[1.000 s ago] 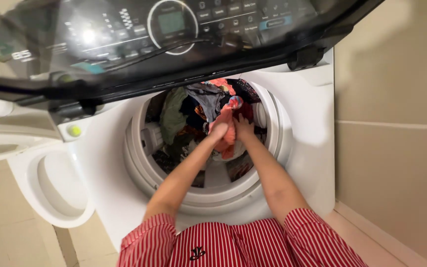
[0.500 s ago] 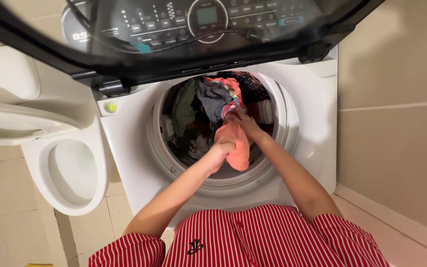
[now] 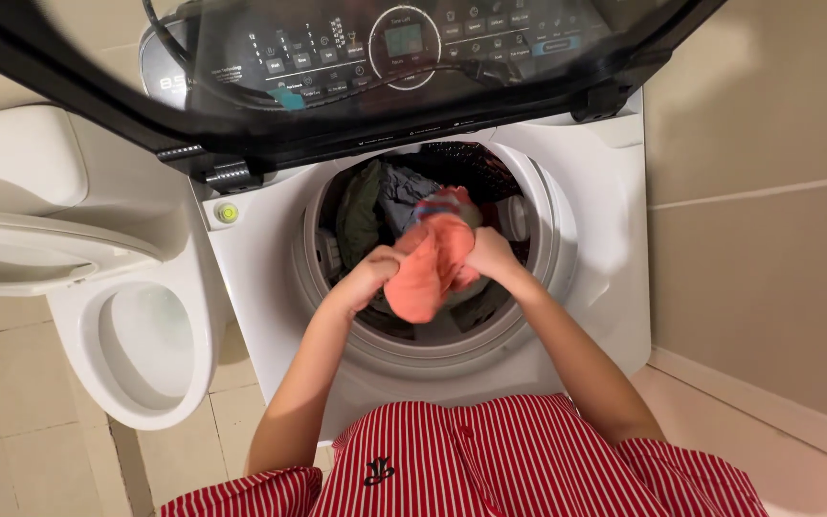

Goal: Transferring washed clothes from a top-loading washing machine into a red plastic basin located on a bathroom counter.

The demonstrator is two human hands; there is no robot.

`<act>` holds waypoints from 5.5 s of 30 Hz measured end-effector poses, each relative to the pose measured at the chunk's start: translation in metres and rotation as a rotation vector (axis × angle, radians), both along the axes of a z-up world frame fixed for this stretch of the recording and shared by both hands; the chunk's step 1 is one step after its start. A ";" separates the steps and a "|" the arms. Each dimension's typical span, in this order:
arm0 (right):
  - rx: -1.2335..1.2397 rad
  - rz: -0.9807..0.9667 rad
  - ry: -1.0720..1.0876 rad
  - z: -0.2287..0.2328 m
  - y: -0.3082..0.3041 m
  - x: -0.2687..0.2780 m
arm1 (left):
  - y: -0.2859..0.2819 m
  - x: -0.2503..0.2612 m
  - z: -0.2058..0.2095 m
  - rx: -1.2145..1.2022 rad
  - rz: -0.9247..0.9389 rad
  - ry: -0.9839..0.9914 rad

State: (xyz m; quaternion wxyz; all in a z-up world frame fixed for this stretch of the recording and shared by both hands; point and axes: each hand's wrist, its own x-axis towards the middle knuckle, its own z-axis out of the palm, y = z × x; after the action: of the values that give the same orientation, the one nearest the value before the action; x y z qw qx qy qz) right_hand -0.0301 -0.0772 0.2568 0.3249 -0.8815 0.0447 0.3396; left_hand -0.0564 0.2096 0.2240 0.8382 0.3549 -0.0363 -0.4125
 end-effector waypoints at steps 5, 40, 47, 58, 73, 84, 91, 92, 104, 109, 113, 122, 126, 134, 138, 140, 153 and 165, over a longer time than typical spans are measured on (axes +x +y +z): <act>0.440 -0.337 -0.205 0.054 -0.006 0.013 | -0.021 0.000 0.004 1.214 -0.097 -0.766; 1.033 -0.320 0.201 0.100 -0.057 -0.014 | 0.037 -0.036 0.023 0.315 0.105 -0.208; 0.898 0.133 0.153 0.067 -0.054 -0.033 | 0.005 -0.011 0.097 0.069 0.255 0.078; 1.641 -0.692 0.208 0.063 -0.041 -0.034 | -0.035 -0.026 0.036 -0.027 0.410 0.525; 1.186 -0.509 0.139 0.079 -0.066 -0.031 | -0.017 -0.029 0.088 1.138 0.015 -0.707; -0.343 -0.101 -0.129 0.110 -0.049 -0.004 | 0.006 -0.016 0.132 1.550 0.169 -0.845; -0.328 0.369 -0.212 0.078 -0.046 -0.012 | 0.008 -0.020 0.053 1.760 -0.760 -0.929; -0.542 0.470 -0.250 0.071 -0.042 -0.014 | 0.010 -0.024 0.019 1.916 -0.881 -0.952; 0.626 -0.146 -0.058 0.011 -0.004 -0.034 | -0.024 -0.011 0.031 0.546 0.296 0.231; 0.719 0.401 0.123 0.096 0.039 -0.050 | -0.043 -0.005 0.086 0.314 0.249 0.102; 0.894 0.521 0.311 0.143 0.029 -0.037 | -0.036 -0.012 0.065 0.357 0.213 -0.033; 0.723 0.162 -0.553 0.096 0.025 -0.015 | -0.023 -0.018 0.132 -0.279 0.213 0.406; 0.411 0.599 -1.002 0.071 0.046 -0.012 | -0.018 -0.027 0.152 -0.380 0.201 0.273; 0.855 -0.439 -0.014 0.019 0.011 -0.048 | 0.031 -0.053 0.097 -0.571 0.277 0.277; 1.124 -0.485 -0.104 0.057 0.005 -0.058 | 0.031 -0.045 0.092 -0.130 0.339 0.043; 1.126 -0.382 -0.226 0.060 0.001 -0.064 | 0.020 -0.043 0.093 0.199 0.274 -0.187; 0.986 -0.170 -0.785 0.069 0.047 -0.102 | -0.027 -0.063 0.067 0.006 0.456 -0.178; 0.904 -0.005 -1.002 0.154 0.053 -0.110 | -0.018 -0.091 0.137 -0.127 0.583 -0.230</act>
State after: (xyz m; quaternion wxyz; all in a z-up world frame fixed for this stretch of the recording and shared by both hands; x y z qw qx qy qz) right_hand -0.1400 -0.0247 0.4103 0.6442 -0.7097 -0.2560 -0.1257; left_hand -0.1479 0.1912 0.3607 0.9320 0.3417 -0.0533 -0.1088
